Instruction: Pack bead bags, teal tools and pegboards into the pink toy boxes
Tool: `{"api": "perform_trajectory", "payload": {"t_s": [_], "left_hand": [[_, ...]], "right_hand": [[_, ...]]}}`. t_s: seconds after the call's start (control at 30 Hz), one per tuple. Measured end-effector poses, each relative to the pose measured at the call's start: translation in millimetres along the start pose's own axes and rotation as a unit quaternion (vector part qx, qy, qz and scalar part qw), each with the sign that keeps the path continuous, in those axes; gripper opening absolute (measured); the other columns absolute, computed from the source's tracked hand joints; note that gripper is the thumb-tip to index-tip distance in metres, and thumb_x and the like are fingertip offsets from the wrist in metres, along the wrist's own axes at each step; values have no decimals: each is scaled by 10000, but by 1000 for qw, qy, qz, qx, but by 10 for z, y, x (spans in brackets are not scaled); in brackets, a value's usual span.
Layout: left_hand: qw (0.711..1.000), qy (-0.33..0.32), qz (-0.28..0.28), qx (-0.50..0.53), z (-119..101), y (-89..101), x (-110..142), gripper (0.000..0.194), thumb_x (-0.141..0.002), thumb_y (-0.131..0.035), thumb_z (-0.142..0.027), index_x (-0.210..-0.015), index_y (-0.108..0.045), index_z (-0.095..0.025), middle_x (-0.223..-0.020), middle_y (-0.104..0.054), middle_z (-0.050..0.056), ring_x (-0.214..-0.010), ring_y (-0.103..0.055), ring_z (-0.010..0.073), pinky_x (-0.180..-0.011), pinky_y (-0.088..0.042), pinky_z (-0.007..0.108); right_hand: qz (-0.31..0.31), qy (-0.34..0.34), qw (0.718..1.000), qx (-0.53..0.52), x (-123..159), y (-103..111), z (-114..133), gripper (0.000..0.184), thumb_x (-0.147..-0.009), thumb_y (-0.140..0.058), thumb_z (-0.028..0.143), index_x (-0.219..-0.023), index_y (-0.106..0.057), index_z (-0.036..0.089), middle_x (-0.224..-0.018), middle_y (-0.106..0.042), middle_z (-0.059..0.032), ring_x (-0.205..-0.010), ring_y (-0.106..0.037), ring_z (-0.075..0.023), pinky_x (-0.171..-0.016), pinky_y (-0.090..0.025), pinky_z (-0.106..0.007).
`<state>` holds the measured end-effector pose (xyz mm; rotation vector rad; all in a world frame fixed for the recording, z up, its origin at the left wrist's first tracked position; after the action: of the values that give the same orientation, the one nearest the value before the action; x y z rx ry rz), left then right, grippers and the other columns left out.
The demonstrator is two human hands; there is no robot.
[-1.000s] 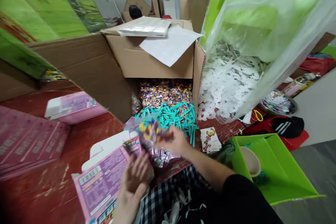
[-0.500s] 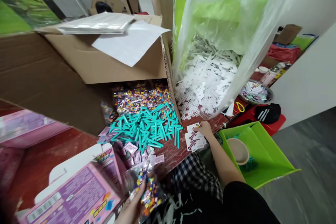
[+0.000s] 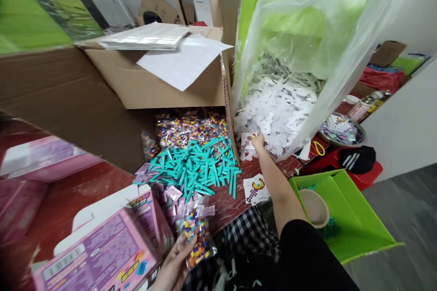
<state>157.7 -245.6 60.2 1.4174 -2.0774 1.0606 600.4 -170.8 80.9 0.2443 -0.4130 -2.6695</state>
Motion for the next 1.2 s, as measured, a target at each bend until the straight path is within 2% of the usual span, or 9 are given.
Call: {"api": "perform_trajectory", "payload": {"t_s": [0.13,0.27,0.4,0.47,0.6,0.8,0.97,1.1,1.2], "left_hand": [[996,-17,8,90,39,17,-70,509,-634,-824,-210,-1102,-624,-212,-1072,-726,69,-1090,-663,268,-905,-555,350],[991,-40,30,122,115,-36,-107,509,-678,-814,-333,-1124,-624,-178,-1098,-716,111,-1074,-666,285,-933,-541,405],[985,-102,112,82,200,-230,-60,654,-624,-844,-433,-1176,-602,-180,-1196,-680,129,-1130,-631,300,-1002,-485,432],[985,-137,96,37,216,-262,-23,638,-627,-854,-336,-1185,-583,-184,-1205,-677,118,-1127,-630,280,-1021,-465,414],[985,-167,41,6,199,-161,68,575,-665,-821,-306,-1159,-563,-162,-1175,-689,121,-1081,-650,267,-1009,-466,414],[989,-131,42,55,204,-29,230,582,-657,-786,-213,-1184,-546,-158,-1118,-713,108,-1004,-680,260,-919,-515,371],[988,-109,37,105,136,-41,221,571,-647,-755,-190,-1181,-553,-186,-1061,-728,71,-954,-693,245,-856,-539,344],[989,-103,50,96,110,-121,184,547,-699,-738,-272,-1198,-532,-187,-1074,-716,71,-926,-693,244,-809,-553,354],[985,-146,64,64,90,-184,230,536,-774,-696,-374,-1240,-507,-189,-1091,-704,73,-896,-688,231,-788,-550,349]], "right_hand": [[-50,-27,997,-57,77,174,115,558,-583,-726,378,-1029,-500,129,-860,-631,-68,-740,-613,-190,-676,-517,-306],[-35,-34,992,-119,864,646,22,644,-623,-716,421,-1151,-422,199,-999,-619,-71,-794,-636,-190,-698,-542,-327],[277,-86,938,-190,2292,365,-65,588,-660,-789,377,-1157,-500,250,-908,-666,-39,-713,-645,-209,-620,-547,-336],[334,-29,930,-153,2720,70,12,427,-721,-754,403,-1070,-574,234,-867,-665,-39,-730,-637,-214,-653,-541,-342],[230,150,961,-24,2346,-525,380,213,-872,-584,370,-974,-645,193,-1062,-635,-110,-1020,-583,-253,-923,-466,-411],[288,154,943,69,1301,-1262,751,250,-705,-784,368,-680,-624,177,-836,-659,-78,-1001,-581,-293,-973,-402,-485],[284,125,950,-38,1451,-845,887,344,-811,-647,498,-906,-642,167,-810,-650,-45,-720,-624,-185,-707,-519,-339],[426,90,891,-129,2260,-431,882,347,-726,-766,481,-899,-673,195,-733,-659,-21,-632,-613,-173,-621,-519,-313],[402,174,896,-70,2733,-303,891,246,-749,-760,453,-824,-700,227,-815,-656,-47,-827,-621,-227,-765,-526,-375]]}}
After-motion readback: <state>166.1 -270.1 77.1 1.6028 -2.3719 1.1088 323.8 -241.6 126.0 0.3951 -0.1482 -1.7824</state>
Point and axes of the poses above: each hand's wrist, its own x-axis away from the middle knuckle, its own y-axis out of the back of the hand, z = x × y, the point moved 4 cm from there along -x, towards the middle knuckle
